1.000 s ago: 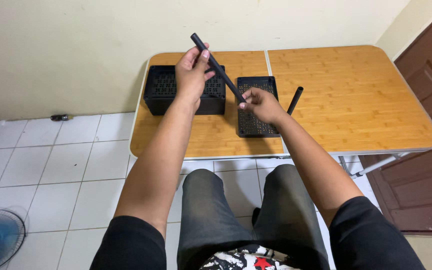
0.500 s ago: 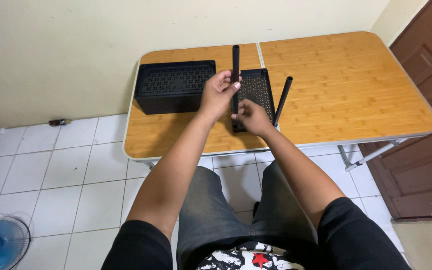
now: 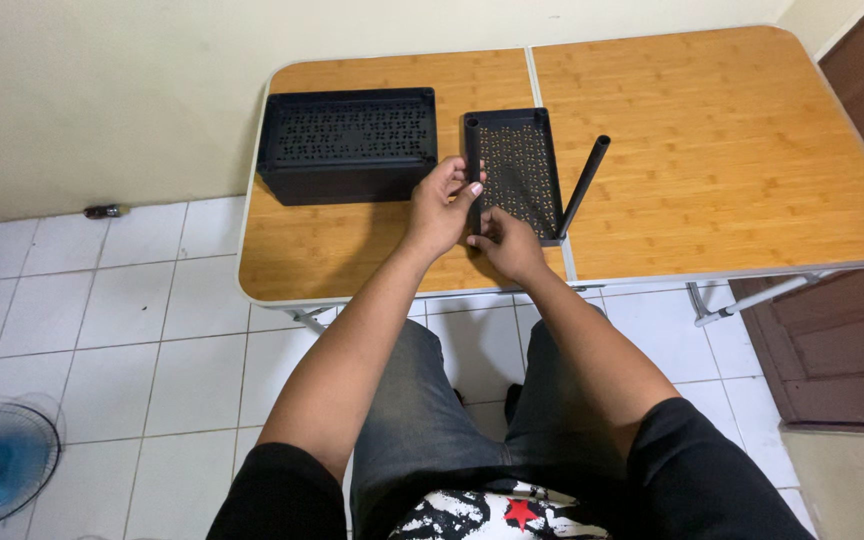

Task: The person assembles a black plastic tray by inserting four black cylindrical legs into the tray's corner holes. The person retrieves each leg from a larger black plastic container and secures them one by one into the tray on the table.

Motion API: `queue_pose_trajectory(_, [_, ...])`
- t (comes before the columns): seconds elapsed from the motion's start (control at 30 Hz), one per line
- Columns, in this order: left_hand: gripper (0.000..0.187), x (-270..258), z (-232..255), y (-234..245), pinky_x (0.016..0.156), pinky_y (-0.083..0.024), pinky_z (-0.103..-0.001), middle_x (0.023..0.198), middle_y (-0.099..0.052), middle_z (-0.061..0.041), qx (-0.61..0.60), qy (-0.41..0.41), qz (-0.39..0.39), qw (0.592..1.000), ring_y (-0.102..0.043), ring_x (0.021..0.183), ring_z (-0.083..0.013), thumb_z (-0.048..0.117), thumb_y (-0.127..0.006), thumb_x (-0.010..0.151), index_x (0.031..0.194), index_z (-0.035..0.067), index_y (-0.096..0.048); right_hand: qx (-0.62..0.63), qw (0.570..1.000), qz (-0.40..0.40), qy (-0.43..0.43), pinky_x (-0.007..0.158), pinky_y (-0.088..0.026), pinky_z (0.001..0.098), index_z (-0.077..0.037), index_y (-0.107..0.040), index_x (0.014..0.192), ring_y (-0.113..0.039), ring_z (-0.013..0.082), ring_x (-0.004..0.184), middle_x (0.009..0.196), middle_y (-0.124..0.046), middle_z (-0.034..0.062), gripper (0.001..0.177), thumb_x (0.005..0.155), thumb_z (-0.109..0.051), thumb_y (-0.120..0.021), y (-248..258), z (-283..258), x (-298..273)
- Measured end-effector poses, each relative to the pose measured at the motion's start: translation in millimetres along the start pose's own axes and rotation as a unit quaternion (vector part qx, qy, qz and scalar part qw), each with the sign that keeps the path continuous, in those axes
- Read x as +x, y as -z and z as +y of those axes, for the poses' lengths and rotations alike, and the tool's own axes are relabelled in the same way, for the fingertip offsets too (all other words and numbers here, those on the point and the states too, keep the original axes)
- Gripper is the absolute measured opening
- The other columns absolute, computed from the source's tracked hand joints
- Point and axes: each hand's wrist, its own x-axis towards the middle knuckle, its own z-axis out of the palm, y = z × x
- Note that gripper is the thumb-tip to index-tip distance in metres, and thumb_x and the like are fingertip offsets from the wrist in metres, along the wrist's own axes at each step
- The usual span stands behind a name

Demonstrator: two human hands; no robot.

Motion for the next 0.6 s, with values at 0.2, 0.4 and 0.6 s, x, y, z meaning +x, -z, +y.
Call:
queue_pose_trajectory(0.2, [0.021,-12,18,0,0.086,-0.058,-0.028,0.107,-0.073,-0.006,0.051,-0.01,-0.012,0.999,-0.073,0.101,-0.0135,-0.005,-0.065,0.098,0.117,0.003,-0.062,0.005,1.0,0.017,0.009,0.071,-0.058,0.0332,-0.005,-0.063,0.103,-0.076,0.0196,0.08,0.09,-0.076,0.0078,0.033,0.079,-0.013,-0.085,-1,-5,-6])
queue_pose_trajectory(0.4, [0.024,-16,39,4,0.075,-0.06,-0.027,0.105,-0.074,-0.006,0.107,-0.017,-0.029,0.994,-0.072,0.098,-0.0132,0.0,-0.064,0.097,0.121,0.004,-0.061,-0.008,1.0,0.022,0.013,0.072,-0.057,0.0327,-0.005,-0.065,0.106,-0.078,0.0194,0.083,0.093,-0.078,0.007,0.031,0.08,-0.009,-0.082,2,-14,-12])
queue_pose_trajectory(0.6, [0.023,-15,31,14,0.088,-0.058,-0.03,0.105,-0.073,-0.008,0.088,-0.064,-0.008,0.994,-0.072,0.101,-0.0164,-0.001,-0.062,0.099,0.121,0.003,-0.06,-0.012,0.999,0.044,0.022,0.073,-0.058,0.032,-0.005,-0.071,0.102,-0.079,0.0186,0.084,0.094,-0.079,0.0068,0.024,0.082,-0.01,-0.083,-1,-15,-15])
